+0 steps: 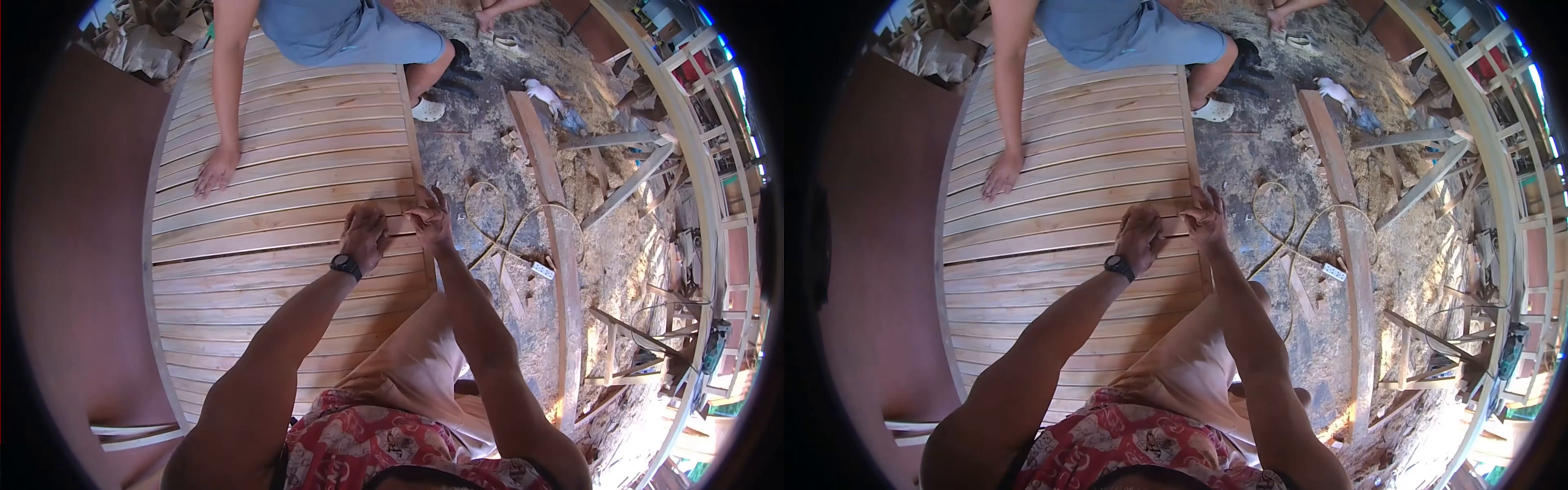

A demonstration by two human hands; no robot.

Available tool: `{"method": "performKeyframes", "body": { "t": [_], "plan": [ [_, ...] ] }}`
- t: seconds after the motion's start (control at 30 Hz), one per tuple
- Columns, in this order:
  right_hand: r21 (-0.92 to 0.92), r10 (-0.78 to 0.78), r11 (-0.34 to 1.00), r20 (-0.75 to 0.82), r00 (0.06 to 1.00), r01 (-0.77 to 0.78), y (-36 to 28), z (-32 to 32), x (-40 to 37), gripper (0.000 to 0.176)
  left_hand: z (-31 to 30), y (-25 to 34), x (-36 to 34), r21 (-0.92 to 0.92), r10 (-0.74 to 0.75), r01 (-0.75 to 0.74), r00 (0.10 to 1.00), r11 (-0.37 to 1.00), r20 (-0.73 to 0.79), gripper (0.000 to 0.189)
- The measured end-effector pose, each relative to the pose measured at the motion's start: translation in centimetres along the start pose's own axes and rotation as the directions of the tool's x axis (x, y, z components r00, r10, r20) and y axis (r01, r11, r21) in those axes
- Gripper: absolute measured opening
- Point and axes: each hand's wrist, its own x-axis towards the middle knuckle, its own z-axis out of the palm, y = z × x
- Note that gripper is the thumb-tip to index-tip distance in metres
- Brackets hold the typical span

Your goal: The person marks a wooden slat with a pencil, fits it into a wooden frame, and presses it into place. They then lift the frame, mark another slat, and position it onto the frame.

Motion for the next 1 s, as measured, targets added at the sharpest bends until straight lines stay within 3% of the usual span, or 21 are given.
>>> {"method": "performKeyframes", "body": {
  "t": [0.07, 0.2, 0.23, 0.27, 0.3, 0.33, 0.37, 0.4, 0.47, 0.5, 0.53, 0.57, 0.7, 0.8, 0.87, 1.0],
  "plan": [
    [0.018, -0.057, 0.998, -0.03, 0.998, 0.058, 0.4, 0.3, 0.3, 0.015, -0.2, 0.1, 0.2, -0.017, -0.003, 0.003, 1.0, 1.0, 0.002, 0.025],
    [0.018, 0.035, 0.999, -0.037, 0.999, -0.035, -2.0, -1.8, 2.4, 0.023, -0.2, -0.1, 0.3, 0.035, -0.006, 0.005, 0.999, 0.999, 0.035, 0.027],
    [0.05, 0.097, 0.994, -0.064, 0.993, -0.094, -2.8, -2.7, 3.1, 0.023, -0.7, 0.1, 0.7, 0.085, -0.063, 0.051, 0.987, 0.995, 0.148, 0.028],
    [0.07, 0.036, 0.997, -0.111, 0.993, -0.029, -3.1, -3.7, 4.1, 0.023, -0.9, 0.6, 0.8, 0.134, -0.127, 0.094, 0.956, 0.986, 0.263, 0.029],
    [0.089, -0.01, 0.996, -0.15, 0.989, 0.024, -3.3, -4.9, 5.3, 0.023, 2.5, -1.9, -0.1, -0.398, -0.021, 0.107, 0.976, 0.911, 0.216, 0.03],
    [0.12, 0.004, 0.993, -0.19, 0.982, 0.019, -4.5, -6.3, 6.0, 0.022, 6.1, -4.1, -2.2, -0.819, 0.02, 0.103, 0.99, 0.565, 0.139, 0.031],
    [0.149, 0.025, 0.989, -0.232, 0.972, 0.01, -5.5, -7.6, 6.7, 0.021, 4.0, -2.4, -1.7, -0.364, 0.005, 0.074, 0.977, 0.929, 0.211, 0.031],
    [0.237, 0.117, 0.97, -0.235, 0.965, -0.06, -6.2, -8.6, 7.2, 0.02, 0.8, -0.7, 0.1, 0.21, -0.018, -0.042, 0.961, 0.977, 0.275, 0.03],
    [0.316, 0.245, 0.934, -0.226, 0.943, -0.167, -6.2, -9.2, 4.9, 0.019, 0.5, -0.7, 0.0, 0.147, 0.026, -0.044, 0.992, 0.988, 0.126, 0.029],
    [0.323, 0.288, 0.919, -0.164, 0.944, -0.224, -6.3, -9.2, 3.6, 0.016, 1.2, -1.1, -0.5, 0.13, 0.021, -0.041, 0.988, 0.991, 0.151, 0.029],
    [0.329, 0.32, 0.905, -0.107, 0.941, -0.27, -6.1, -9.0, 2.5, 0.013, 1.6, -1.5, -0.7, 0.151, 0.055, -0.066, 0.995, 0.986, 0.08, 0.029],
    [0.352, 0.284, 0.908, -0.111, 0.952, -0.229, -5.2, -7.6, 0.5, 0.011, 2.1, -1.8, -0.6, 0.179, 0.094, -0.092, 0.996, 0.979, -0.002, 0.029],
    [0.272, 0.426, 0.867, 0.029, 0.904, -0.418, -7.0, -6.3, -3.1, 0.014, 0.9, -0.7, -0.2, 0.129, 0.006, -0.022, 0.992, 0.991, 0.125, 0.025],
    [0.265, 0.442, 0.864, 0.007, 0.897, -0.428, -7.8, -6.1, -2.7, 0.013, 0.2, 0.9, 0.2, 0.215, -0.046, 0.014, 0.988, 0.977, 0.146, 0.028],
    [0.258, 0.422, 0.874, 0.016, 0.906, -0.412, -8.1, -5.7, -2.4, 0.014, 0.1, 1.8, 0.5, 0.271, -0.15, 0.065, 0.941, 0.96, 0.303, 0.034],
    [0.153, 0.289, 0.943, 0.061, 0.955, -0.295, -6.8, -5.5, -2.2, 0.014, -0.6, 1.6, 0.3, 0.235, -0.09, 0.022, 0.954, 0.972, 0.286, 0.044]
  ]
}}
